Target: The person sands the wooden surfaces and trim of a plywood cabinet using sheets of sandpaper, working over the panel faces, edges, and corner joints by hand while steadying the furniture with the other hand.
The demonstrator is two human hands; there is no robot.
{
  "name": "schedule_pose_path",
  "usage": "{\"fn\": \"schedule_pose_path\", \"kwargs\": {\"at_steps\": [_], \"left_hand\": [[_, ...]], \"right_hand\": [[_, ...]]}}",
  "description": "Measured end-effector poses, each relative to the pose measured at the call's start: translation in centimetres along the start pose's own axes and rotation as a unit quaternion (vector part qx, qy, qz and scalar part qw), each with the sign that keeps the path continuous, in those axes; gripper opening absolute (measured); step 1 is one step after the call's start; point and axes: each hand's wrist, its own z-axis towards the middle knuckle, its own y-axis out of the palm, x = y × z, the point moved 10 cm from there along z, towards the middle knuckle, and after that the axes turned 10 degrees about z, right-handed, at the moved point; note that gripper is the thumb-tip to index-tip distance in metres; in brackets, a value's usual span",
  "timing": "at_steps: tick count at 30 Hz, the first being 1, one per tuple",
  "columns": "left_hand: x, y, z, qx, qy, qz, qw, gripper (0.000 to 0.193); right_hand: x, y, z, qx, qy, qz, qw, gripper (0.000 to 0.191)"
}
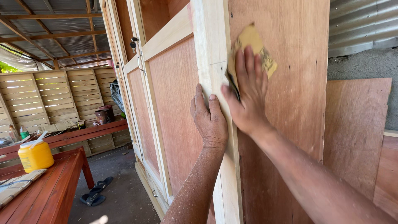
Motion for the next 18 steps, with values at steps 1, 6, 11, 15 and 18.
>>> {"fn": "schedule_pose_path", "kwargs": {"at_steps": [1,6,11,15,18], "left_hand": [[-0.2,0.2,0.0,-0.006,-0.009,0.005,1.000,0.060],[-1.7,0.7,0.1,-0.014,-0.062,-0.152,0.986,0.058],[-4.5,1.3,0.4,-0.038,-0.158,-0.416,0.895,0.054],[-6.3,1.6,0.2,-0.085,-0.215,-0.492,0.839,0.063],[-7.3,1.5,0.1,-0.096,-0.234,-0.517,0.818,0.065]], "right_hand": [[1.2,0.6,1.4,0.004,0.029,-0.039,0.999,0.079],[3.8,2.0,7.3,-0.014,-0.032,-0.056,0.998,0.075],[-2.2,1.9,-5.7,-0.133,-0.109,-0.014,0.985,0.066],[-3.0,1.8,-8.4,-0.154,-0.109,-0.007,0.982,0.064],[-0.1,2.1,-1.9,-0.103,-0.077,0.013,0.992,0.063]]}}
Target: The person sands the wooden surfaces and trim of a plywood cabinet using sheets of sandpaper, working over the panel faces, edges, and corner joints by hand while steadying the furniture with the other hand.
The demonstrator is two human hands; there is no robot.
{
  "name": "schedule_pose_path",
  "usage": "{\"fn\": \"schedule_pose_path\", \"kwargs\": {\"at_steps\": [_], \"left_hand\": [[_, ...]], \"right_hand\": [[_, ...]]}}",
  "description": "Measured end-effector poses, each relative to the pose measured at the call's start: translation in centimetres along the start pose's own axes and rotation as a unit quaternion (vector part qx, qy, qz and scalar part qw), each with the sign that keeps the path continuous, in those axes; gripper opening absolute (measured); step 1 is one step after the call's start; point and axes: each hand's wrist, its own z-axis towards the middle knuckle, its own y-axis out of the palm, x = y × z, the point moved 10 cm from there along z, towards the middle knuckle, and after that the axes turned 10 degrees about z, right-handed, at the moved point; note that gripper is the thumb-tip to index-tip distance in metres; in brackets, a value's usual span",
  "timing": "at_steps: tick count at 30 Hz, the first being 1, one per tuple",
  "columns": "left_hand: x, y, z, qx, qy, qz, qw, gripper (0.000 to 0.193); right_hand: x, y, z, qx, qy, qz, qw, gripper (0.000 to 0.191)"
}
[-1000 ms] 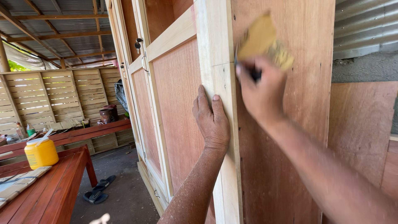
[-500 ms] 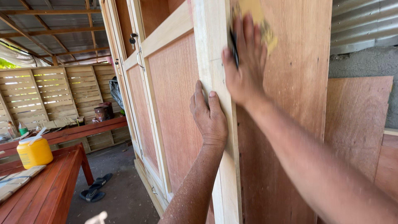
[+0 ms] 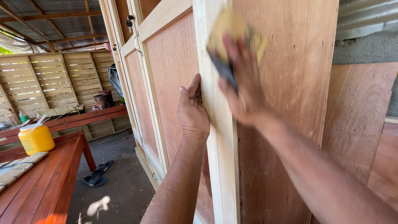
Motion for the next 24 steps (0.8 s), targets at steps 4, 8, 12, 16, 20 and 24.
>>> {"fn": "schedule_pose_path", "kwargs": {"at_steps": [4,8,12,16,20,24], "left_hand": [[-0.4,-0.4,0.5,-0.028,-0.028,-0.025,0.999,0.066],[-0.6,-0.4,0.8,-0.053,-0.040,-0.067,0.996,0.067],[-0.6,-0.2,0.8,-0.077,-0.046,-0.087,0.992,0.070],[-0.7,-0.1,0.0,-0.094,-0.083,-0.087,0.988,0.073],[-0.4,-0.2,-0.8,-0.100,-0.105,-0.062,0.987,0.073],[-0.1,-0.2,-0.9,-0.103,-0.117,-0.014,0.988,0.069]], "right_hand": [[0.1,-0.7,1.5,0.049,-0.023,0.057,0.997,0.052],[-6.1,1.1,-8.8,-0.018,-0.028,0.047,0.998,0.052],[-6.5,2.7,-12.9,-0.115,-0.029,0.044,0.992,0.053],[-1.6,1.2,-7.1,-0.013,-0.045,0.037,0.998,0.053],[-2.9,1.2,-8.9,-0.020,-0.070,0.026,0.997,0.054],[-10.3,3.9,-18.0,-0.143,-0.149,-0.077,0.975,0.055]]}}
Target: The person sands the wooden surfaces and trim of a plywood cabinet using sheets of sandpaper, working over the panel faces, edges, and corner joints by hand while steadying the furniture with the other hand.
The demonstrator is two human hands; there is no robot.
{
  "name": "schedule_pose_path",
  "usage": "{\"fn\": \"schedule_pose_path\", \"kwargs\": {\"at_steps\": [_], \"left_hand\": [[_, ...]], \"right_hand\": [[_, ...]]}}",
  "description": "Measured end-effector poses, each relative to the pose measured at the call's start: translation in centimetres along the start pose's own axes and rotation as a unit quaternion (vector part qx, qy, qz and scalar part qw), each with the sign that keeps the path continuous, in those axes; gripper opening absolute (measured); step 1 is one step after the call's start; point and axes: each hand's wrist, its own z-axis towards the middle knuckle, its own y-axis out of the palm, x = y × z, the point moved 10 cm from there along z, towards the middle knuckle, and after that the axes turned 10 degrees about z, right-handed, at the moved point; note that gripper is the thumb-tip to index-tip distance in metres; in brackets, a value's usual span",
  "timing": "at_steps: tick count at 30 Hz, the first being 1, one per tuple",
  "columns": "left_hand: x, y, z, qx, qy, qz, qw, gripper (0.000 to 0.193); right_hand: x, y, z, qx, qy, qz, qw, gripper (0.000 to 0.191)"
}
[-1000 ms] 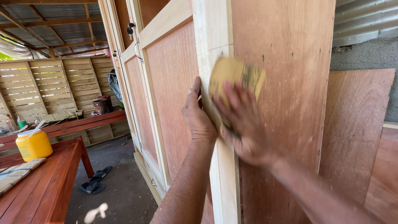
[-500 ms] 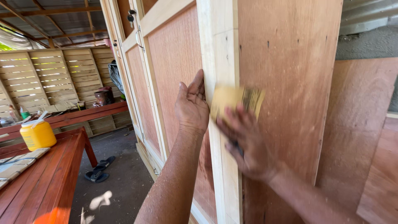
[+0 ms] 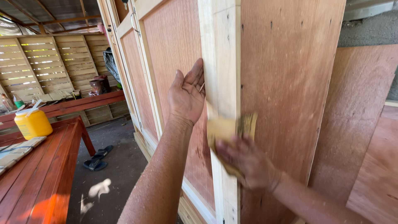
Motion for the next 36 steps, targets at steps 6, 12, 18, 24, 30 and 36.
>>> {"fn": "schedule_pose_path", "kwargs": {"at_steps": [6,12,18,24,30,36], "left_hand": [[0.7,-0.4,0.1,-0.008,-0.025,0.057,0.998,0.067],[0.7,-0.5,0.2,-0.024,-0.015,0.059,0.998,0.067],[0.0,-0.9,0.3,0.003,-0.002,0.058,0.998,0.065],[-0.2,-0.9,0.1,0.023,0.003,0.056,0.998,0.064],[0.5,-1.1,-0.6,0.077,0.001,0.122,0.990,0.062],[3.0,0.2,1.1,0.106,0.091,0.326,0.935,0.055]], "right_hand": [[5.5,0.3,1.9,0.014,0.020,0.095,0.995,0.052],[5.5,-0.2,0.9,0.079,0.027,0.097,0.992,0.054],[-1.4,2.8,-3.7,-0.052,-0.067,0.052,0.995,0.059],[6.3,1.5,-1.1,0.041,0.045,0.067,0.996,0.058],[-3.9,4.9,-7.1,-0.062,-0.013,0.081,0.995,0.068],[-1.3,4.4,-6.2,-0.031,-0.089,0.078,0.992,0.061]]}}
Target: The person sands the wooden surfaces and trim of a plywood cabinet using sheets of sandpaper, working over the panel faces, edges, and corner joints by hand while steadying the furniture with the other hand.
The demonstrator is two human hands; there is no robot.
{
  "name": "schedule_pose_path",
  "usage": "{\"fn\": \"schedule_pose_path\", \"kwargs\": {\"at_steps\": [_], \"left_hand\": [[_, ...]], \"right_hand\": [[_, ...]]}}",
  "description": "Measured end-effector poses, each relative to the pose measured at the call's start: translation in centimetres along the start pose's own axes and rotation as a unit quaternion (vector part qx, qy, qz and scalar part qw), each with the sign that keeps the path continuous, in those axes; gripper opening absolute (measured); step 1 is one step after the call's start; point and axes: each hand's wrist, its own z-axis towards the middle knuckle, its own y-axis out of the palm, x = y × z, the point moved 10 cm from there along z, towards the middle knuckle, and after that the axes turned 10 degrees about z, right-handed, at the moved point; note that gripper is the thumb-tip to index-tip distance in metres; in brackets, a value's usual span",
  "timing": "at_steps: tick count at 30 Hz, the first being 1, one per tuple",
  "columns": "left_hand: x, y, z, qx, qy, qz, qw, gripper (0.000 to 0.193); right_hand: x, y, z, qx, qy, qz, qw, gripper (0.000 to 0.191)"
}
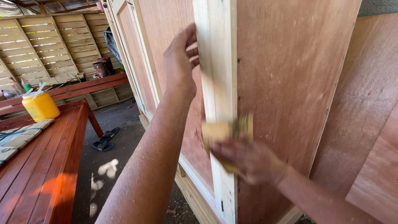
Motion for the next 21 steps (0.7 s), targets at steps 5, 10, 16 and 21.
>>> {"fn": "schedule_pose_path", "kwargs": {"at_steps": [5,10,16,21], "left_hand": [[5.3,2.5,2.1,0.040,0.233,0.134,0.963,0.067],[5.1,5.0,0.7,0.105,0.237,0.369,0.893,0.081],[5.9,5.9,-3.3,0.134,0.337,0.346,0.866,0.097],[5.4,5.6,-2.9,0.115,0.322,0.307,0.888,0.092]], "right_hand": [[6.0,-1.8,2.4,0.073,0.146,-0.029,0.986,0.065],[-3.4,3.1,-2.2,-0.057,0.122,0.144,0.980,0.075],[0.3,2.0,-2.2,-0.023,0.048,0.082,0.995,0.070],[2.9,1.9,-2.2,0.080,0.133,-0.006,0.988,0.068]]}}
